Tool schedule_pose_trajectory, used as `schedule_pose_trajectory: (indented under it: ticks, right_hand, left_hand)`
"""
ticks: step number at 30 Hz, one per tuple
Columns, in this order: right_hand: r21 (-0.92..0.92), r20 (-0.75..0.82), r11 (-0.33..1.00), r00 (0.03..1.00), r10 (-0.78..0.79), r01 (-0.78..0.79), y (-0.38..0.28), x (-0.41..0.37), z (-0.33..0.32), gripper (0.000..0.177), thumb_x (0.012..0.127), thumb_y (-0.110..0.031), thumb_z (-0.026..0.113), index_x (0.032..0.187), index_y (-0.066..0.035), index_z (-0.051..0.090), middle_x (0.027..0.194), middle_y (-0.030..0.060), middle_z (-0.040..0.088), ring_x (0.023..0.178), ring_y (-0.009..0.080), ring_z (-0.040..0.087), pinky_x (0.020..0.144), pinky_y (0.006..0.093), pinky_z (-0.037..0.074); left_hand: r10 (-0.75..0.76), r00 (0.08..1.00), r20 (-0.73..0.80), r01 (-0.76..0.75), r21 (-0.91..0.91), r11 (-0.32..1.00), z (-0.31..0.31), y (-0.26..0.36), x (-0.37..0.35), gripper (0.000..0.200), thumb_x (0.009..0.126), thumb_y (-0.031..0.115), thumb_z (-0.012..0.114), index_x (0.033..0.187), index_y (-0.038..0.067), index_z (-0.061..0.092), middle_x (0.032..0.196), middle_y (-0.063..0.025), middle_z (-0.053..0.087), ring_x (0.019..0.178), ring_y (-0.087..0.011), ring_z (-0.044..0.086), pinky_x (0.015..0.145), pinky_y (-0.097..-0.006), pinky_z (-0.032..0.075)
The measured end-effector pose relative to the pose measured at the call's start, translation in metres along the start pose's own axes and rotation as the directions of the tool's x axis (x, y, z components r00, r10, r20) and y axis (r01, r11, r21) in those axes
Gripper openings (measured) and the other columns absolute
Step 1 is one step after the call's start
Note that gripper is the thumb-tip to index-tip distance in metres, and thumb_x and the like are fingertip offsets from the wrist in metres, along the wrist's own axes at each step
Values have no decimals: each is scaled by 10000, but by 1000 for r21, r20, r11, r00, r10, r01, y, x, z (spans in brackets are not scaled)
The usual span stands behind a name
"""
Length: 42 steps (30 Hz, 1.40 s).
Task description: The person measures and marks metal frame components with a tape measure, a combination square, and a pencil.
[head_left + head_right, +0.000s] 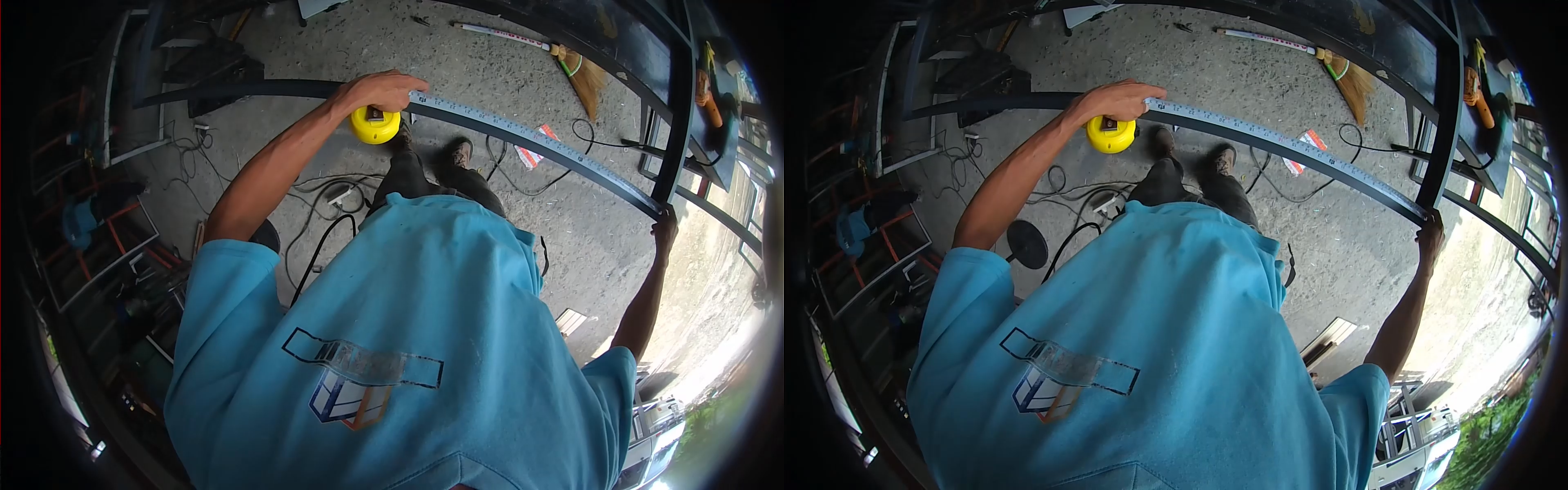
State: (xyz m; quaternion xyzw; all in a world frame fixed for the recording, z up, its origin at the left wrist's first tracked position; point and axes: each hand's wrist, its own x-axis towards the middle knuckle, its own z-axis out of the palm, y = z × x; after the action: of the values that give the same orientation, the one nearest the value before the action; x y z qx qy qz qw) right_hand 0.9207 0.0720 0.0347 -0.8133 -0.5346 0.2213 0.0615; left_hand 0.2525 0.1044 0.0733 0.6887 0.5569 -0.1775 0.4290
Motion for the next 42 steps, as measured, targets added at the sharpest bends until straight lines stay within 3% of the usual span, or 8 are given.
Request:
schedule_pose_trajectory:
  ticks: [8,10,13,16,18,21,40,42]
  right_hand:
    - [-11,-301,999,953,36,-41,-8,-26,24,395,930,-320,411,1275,-131,450,736,151,633,501,209,600,457,322,473]
    - [199,-309,964,923,231,-175,-58,-66,35,602,901,-384,452,1379,-101,219,755,187,628,571,223,624,529,326,495]
    - [432,-303,873,876,376,-225,-53,-111,96,594,896,-347,504,1367,-85,255,776,196,631,638,206,637,542,309,515]
    - [627,154,660,896,417,-415,-42,-192,187,560,890,-302,539,1339,-62,306,911,154,587,671,221,618,534,308,516]
    - [455,600,526,684,415,-719,-73,-249,232,432,879,-222,541,1261,-55,426,876,152,608,653,218,625,542,323,528]
    - [447,586,532,684,434,-720,-76,-272,230,429,876,-216,541,1255,-47,431,865,151,610,651,218,625,540,322,526]
    - [632,547,484,791,274,-605,-181,-237,272,383,835,-185,549,1161,13,525,813,159,640,637,205,635,548,301,513]
    - [385,445,851,880,167,-356,-194,-240,277,347,796,-215,558,1076,-17,609,893,183,658,719,238,651,660,326,517]
  left_hand:
    - [53,998,24,-53,16,998,0,-6,7,538,753,38,459,1287,102,469,1156,-162,587,875,-281,625,739,-390,484]
    - [77,997,22,-77,15,997,2,-8,8,539,749,39,462,1284,100,470,1150,-162,590,874,-286,626,740,-392,485]
    - [134,991,7,-134,40,990,-1,-12,12,539,741,41,465,1277,98,475,1145,-160,592,875,-291,627,744,-398,487]
    - [233,972,-38,-229,88,969,11,-24,18,538,736,41,466,1271,97,480,1143,-162,592,883,-297,624,752,-408,484]
    - [299,948,-106,-286,123,950,5,-22,23,538,733,42,467,1268,97,482,1139,-164,593,887,-303,622,759,-414,482]
    - [152,986,72,-157,77,985,-10,-2,3,547,724,35,462,1266,105,487,1162,-165,580,979,-324,592,816,-412,457]
    - [178,982,70,-178,-4,984,-2,-15,18,482,744,53,486,1222,104,514,1167,-154,577,982,-312,591,815,-420,451]
    - [164,983,80,-166,13,986,-4,-13,17,487,735,51,489,1219,101,517,1167,-152,578,976,-311,594,810,-420,455]
